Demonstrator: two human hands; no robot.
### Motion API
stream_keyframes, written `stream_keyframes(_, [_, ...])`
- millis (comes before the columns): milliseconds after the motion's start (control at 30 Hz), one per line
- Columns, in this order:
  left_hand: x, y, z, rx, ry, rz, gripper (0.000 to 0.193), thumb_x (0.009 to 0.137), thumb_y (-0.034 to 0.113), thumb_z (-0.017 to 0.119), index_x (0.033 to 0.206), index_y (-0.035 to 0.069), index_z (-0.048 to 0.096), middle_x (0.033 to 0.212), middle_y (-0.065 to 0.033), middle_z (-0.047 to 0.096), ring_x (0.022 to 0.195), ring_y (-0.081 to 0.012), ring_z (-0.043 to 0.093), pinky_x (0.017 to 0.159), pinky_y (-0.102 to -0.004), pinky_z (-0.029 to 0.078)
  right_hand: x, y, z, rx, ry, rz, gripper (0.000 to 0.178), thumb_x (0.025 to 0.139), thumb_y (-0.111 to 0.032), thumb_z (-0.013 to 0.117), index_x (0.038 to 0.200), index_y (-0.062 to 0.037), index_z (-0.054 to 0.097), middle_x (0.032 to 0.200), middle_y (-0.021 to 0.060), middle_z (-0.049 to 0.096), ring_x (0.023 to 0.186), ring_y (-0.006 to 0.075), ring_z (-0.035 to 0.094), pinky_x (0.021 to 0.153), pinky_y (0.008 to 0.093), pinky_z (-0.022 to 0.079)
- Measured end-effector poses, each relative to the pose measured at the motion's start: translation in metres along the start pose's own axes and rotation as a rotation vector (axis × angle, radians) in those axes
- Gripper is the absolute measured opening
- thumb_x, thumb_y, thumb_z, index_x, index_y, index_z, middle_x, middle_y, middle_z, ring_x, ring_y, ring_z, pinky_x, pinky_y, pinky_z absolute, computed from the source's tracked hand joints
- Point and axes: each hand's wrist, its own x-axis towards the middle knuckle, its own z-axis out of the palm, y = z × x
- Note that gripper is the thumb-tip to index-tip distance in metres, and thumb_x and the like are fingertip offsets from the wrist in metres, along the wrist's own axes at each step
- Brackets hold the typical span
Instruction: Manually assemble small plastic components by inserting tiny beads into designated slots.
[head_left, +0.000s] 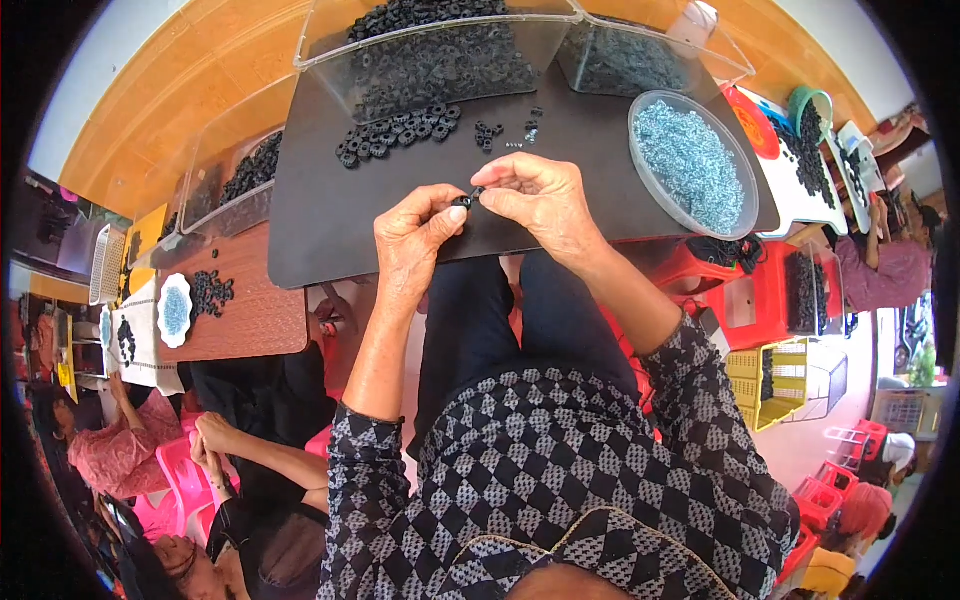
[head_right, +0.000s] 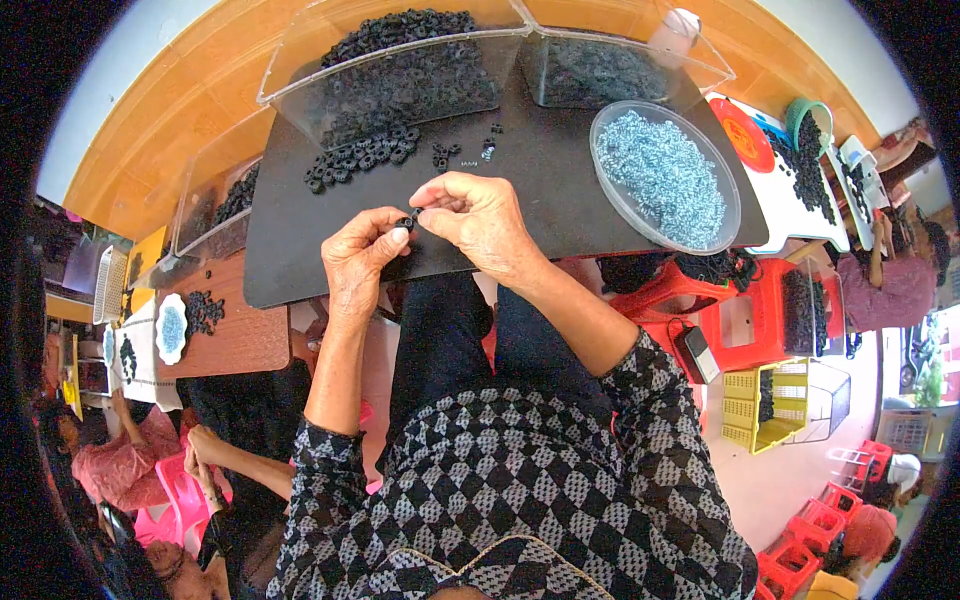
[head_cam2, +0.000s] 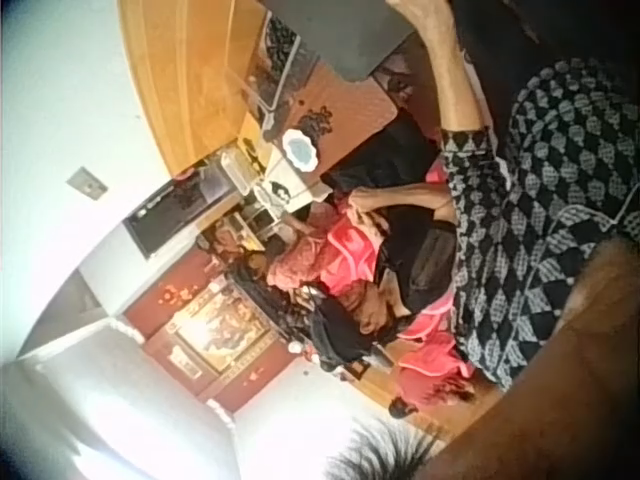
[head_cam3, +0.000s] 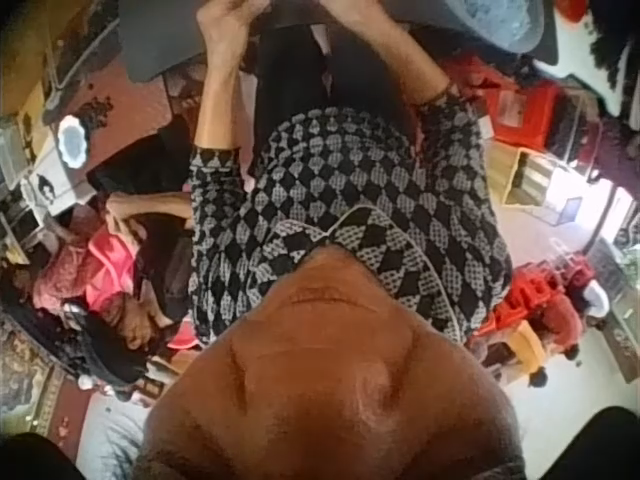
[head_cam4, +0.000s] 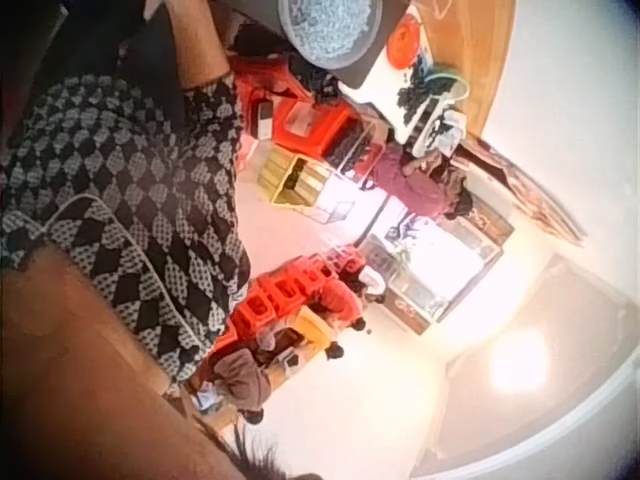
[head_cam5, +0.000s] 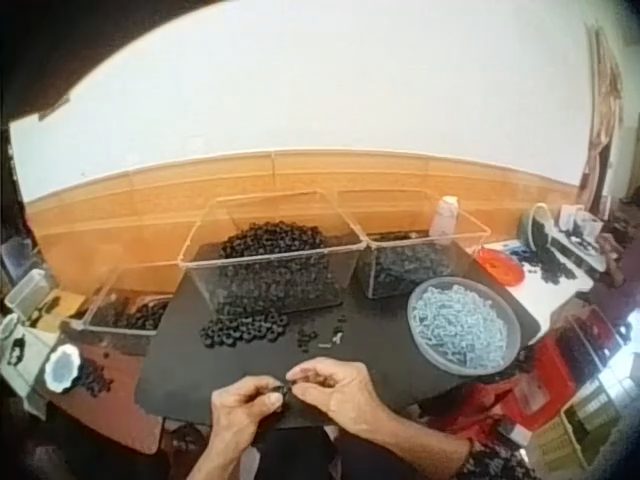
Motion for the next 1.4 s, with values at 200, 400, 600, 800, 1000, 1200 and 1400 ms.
stream_keyframes(200, [-0.006,0.009,0.003,-0.087,0.026,-0.027,0.02,0.08,0.009,0.069,0.097,-0.001,0.066,0.079,-0.0008,0.063,0.068,-0.0068,0.055,0.064,-0.0195,0.046,-0.006,-0.009,0.007,0.04,0.016,0.017,0.013,0.078,0.002,0.065,0.091,0.001,0.066,0.083,0.0024,0.066,0.075,0.0061,0.059,0.068,0.0207,0.048])
stream_keyframes(400, [-0.014,0.01,0.004,-0.123,0.035,-0.019,0.018,0.082,0.006,0.067,0.098,-0.002,0.065,0.08,-0.0011,0.063,0.069,-0.0067,0.055,0.064,-0.0193,0.046,-0.011,-0.01,0.01,-0.027,0.024,0.038,0.016,0.081,0.004,0.064,0.097,0.0028,0.064,0.089,0.0047,0.065,0.08,0.0097,0.061,0.074,0.0228,0.05])
stream_keyframes(600, [-0.016,0.013,0.007,-0.057,0.03,-0.015,0.016,0.08,0.003,0.068,0.095,-0.002,0.066,0.077,-0.0007,0.061,0.069,-0.0064,0.054,0.062,-0.0194,0.045,-0.012,-0.013,0.009,-0.059,0.034,0.062,0.016,0.081,0.005,0.064,0.097,0.004,0.063,0.091,0.0059,0.065,0.082,0.0094,0.061,0.074,0.0227,0.05])
stream_keyframes(800, [-0.019,0.014,0.012,-0.019,0.038,-0.007,0.015,0.079,0.002,0.068,0.093,-0.002,0.066,0.077,-0.0004,0.059,0.068,-0.0061,0.052,0.061,-0.0193,0.043,-0.015,-0.008,0.012,-0.165,0.127,-0.064,0.014,0.076,0.0,0.066,0.09,-0.0027,0.067,0.081,0.0007,0.063,0.069,0.0046,0.056,0.06,0.0199,0.045])
stream_keyframes(1000, [-0.022,0.02,0.011,-0.122,0.046,-0.045,0.015,0.079,0.002,0.068,0.092,-0.004,0.066,0.077,0.0002,0.058,0.068,-0.0061,0.051,0.061,-0.0195,0.043,-0.014,-0.02,0.012,-0.251,0.066,-0.088,0.014,0.076,-0.001,0.066,0.09,-0.0026,0.066,0.08,0.0032,0.062,0.066,0.0066,0.055,0.059,0.0217,0.045])
stream_keyframes(1200, [-0.024,0.021,0.014,-0.013,0.073,0.029,0.014,0.077,0.001,0.069,0.09,-0.003,0.066,0.073,0.0002,0.057,0.068,-0.0068,0.051,0.061,-0.0205,0.043,-0.015,-0.033,0.009,-0.376,-0.008,-0.01,0.013,0.082,0.0,0.063,0.094,-0.0004,0.066,0.087,0.0005,0.062,0.079,0.0069,0.058,0.071,0.0214,0.046])
stream_keyframes(1400, [-0.026,0.019,0.015,0.11,0.065,0.165,0.013,0.076,0.002,0.07,0.088,-0.001,0.066,0.073,-0.0008,0.056,0.067,-0.0077,0.05,0.061,-0.021,0.042,-0.014,-0.044,0.003,-0.583,-0.115,0.0,0.015,0.082,-0.005,0.062,0.096,0.0001,0.066,0.086,0.001,0.063,0.077,0.0068,0.057,0.065,0.0208,0.046])
